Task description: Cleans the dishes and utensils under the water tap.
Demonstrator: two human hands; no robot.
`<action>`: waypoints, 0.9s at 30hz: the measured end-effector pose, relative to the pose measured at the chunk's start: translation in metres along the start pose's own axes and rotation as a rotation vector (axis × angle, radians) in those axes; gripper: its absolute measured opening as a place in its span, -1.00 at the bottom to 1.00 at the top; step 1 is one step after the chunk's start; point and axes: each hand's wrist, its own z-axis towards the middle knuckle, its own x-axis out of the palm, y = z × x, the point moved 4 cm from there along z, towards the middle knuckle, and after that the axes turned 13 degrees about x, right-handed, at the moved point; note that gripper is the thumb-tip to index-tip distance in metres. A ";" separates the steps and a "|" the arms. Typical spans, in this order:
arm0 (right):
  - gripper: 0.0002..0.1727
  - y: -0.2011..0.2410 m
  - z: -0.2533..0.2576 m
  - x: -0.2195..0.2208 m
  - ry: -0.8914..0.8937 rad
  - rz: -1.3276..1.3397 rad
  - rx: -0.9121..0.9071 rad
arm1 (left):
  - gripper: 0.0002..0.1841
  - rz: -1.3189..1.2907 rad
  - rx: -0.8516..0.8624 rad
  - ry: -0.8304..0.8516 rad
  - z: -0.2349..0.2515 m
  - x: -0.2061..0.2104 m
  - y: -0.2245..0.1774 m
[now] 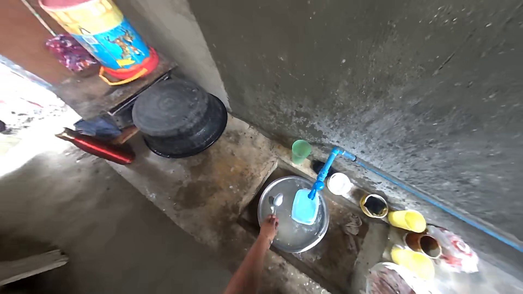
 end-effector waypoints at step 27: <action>-0.63 0.173 -0.004 0.113 -0.235 0.290 -0.413 | -0.51 -0.228 0.240 0.425 -0.200 0.061 -0.129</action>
